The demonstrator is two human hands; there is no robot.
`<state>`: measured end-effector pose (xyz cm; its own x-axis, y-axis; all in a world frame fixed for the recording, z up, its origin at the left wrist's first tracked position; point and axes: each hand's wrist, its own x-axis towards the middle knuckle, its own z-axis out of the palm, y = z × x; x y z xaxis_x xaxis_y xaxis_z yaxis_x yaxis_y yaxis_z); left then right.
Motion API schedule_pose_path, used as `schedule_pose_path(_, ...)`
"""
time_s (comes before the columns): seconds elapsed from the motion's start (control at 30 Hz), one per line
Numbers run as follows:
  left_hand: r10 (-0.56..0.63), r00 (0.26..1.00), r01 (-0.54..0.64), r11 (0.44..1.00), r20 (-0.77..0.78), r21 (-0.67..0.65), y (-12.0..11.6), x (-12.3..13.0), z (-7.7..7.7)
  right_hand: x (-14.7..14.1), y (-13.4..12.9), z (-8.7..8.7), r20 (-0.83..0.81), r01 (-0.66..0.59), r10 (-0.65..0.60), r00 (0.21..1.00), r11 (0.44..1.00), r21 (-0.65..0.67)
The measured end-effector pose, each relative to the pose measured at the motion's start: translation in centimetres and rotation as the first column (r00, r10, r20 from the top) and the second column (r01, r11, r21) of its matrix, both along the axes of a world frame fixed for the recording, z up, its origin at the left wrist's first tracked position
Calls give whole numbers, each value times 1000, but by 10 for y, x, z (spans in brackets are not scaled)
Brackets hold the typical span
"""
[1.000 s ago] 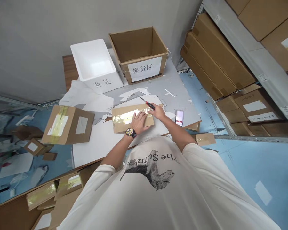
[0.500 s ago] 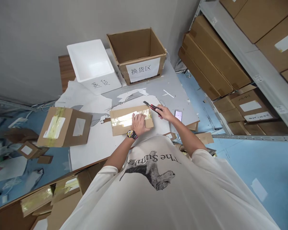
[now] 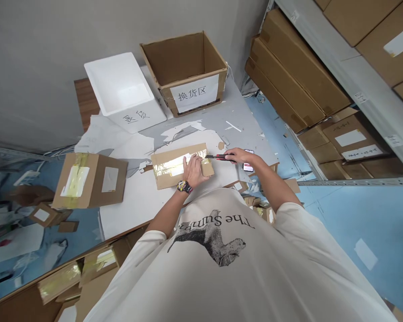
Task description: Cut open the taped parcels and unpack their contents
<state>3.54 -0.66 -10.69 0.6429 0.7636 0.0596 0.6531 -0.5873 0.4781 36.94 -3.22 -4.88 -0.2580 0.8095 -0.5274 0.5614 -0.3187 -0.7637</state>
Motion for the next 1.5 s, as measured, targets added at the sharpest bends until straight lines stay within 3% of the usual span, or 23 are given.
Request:
schedule_pose_path(0.13,4,1000,-4,1000,1,12,-2,0,1,3,18,4,-29,-41,38,999,995,-88)
schedule_pose_path(0.3,-6,1000,6,1000,-5,21,-7,0,2,14,15,12,-77,-38,22,997,975,-217)
schedule_pose_path(0.5,-4,1000,4,1000,10,6,-2,1,2,2,15,5,-23,26,-30,999,984,-174)
schedule_pose_path(0.63,-20,1000,20,1000,3,7,-4,0,1,-1,15,7,-32,-27,22,999,984,-178)
schedule_pose_path(0.77,-26,1000,25,1000,16,15,-5,2,0,-4,17,12,-44,-194,190,981,928,-317)
schedule_pose_path(0.83,-9,1000,9,1000,18,8,-2,3,1,-7,17,13,-40,-228,226,973,930,-288)
schedule_pose_path(0.93,-8,1000,8,1000,16,-9,1,4,3,-1,10,18,3,-154,157,988,972,-178)
schedule_pose_path(1.03,-21,999,22,1000,29,-21,1,2,6,23,-5,26,50,-51,61,997,984,-171)
schedule_pose_path(1.1,-36,996,39,998,81,-40,-3,0,8,35,-14,30,62,112,-105,993,988,-108)
schedule_pose_path(1.17,-18,980,36,996,196,-86,-8,1,9,30,-18,30,41,354,-356,934,935,32)
schedule_pose_path(1.27,146,864,-31,971,481,-238,-16,6,11,-15,-18,24,-55,603,-613,788,751,271)
schedule_pose_path(1.3,228,788,-45,948,572,-316,-19,9,11,-38,-18,22,-85,604,-614,785,726,329)
schedule_pose_path(1.33,314,701,-43,915,641,-401,-20,12,11,-63,-19,20,-97,564,-574,813,737,373)
schedule_pose_path(1.37,400,615,-31,873,680,-486,-22,13,12,-88,-20,19,-93,486,-493,865,775,404)
schedule_pose_path(1.43,559,481,-17,776,675,-631,-23,11,13,-132,-23,19,-66,180,-168,983,879,441)
schedule_pose_path(1.5,686,382,-44,683,620,-729,-22,-3,14,-162,-25,22,-8,-88,105,994,869,488)
